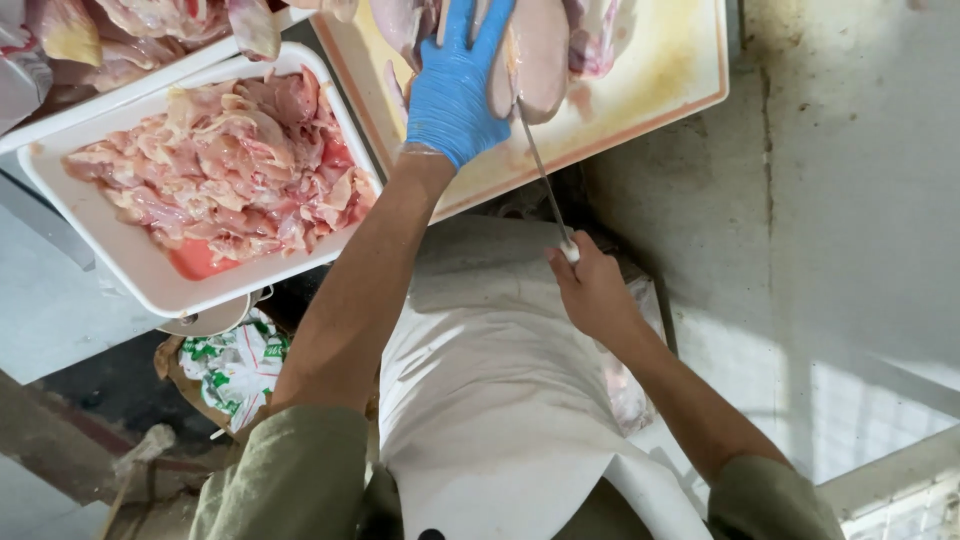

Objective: Deboning and cutting whole raw chickens into parts on a cutting board in a food processing facility.

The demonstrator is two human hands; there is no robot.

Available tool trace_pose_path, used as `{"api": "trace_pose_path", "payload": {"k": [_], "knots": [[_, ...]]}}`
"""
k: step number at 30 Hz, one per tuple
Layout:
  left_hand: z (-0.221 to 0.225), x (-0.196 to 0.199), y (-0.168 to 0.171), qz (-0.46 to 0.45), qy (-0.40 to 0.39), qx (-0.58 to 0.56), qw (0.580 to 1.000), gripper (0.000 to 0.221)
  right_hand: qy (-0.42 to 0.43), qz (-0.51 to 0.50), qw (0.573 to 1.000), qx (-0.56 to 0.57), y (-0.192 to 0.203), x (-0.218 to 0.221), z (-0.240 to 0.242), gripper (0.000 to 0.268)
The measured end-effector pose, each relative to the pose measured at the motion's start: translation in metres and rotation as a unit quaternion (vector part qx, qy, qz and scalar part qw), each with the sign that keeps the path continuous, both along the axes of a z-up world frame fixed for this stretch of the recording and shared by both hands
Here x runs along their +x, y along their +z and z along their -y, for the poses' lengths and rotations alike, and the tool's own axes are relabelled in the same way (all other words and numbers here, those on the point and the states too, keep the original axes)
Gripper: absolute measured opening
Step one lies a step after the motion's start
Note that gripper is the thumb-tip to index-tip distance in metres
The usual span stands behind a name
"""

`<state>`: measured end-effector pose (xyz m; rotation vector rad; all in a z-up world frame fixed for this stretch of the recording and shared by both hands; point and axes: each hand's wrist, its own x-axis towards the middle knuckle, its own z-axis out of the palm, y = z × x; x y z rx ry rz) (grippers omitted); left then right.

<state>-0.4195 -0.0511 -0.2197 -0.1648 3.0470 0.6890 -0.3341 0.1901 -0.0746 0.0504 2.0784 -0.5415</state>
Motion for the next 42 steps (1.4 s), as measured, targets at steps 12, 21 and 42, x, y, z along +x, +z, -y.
{"api": "trace_pose_path", "payload": {"k": [12, 21, 42], "knots": [[0.013, 0.05, 0.011, -0.119, 0.036, 0.001, 0.992, 0.083, -0.022, -0.116, 0.993, -0.012, 0.122, -0.081, -0.063, 0.019], [-0.071, 0.104, -0.068, -0.098, 0.419, 0.125, 0.894, 0.026, 0.338, -0.217, 0.909, -0.116, 0.148, -0.207, 0.006, 0.049], [-0.089, 0.06, -0.059, -0.266, 0.528, 0.272, 0.76, 0.023, 0.888, -0.232, 0.267, 0.295, 0.169, -0.12, 0.193, 0.07]]}}
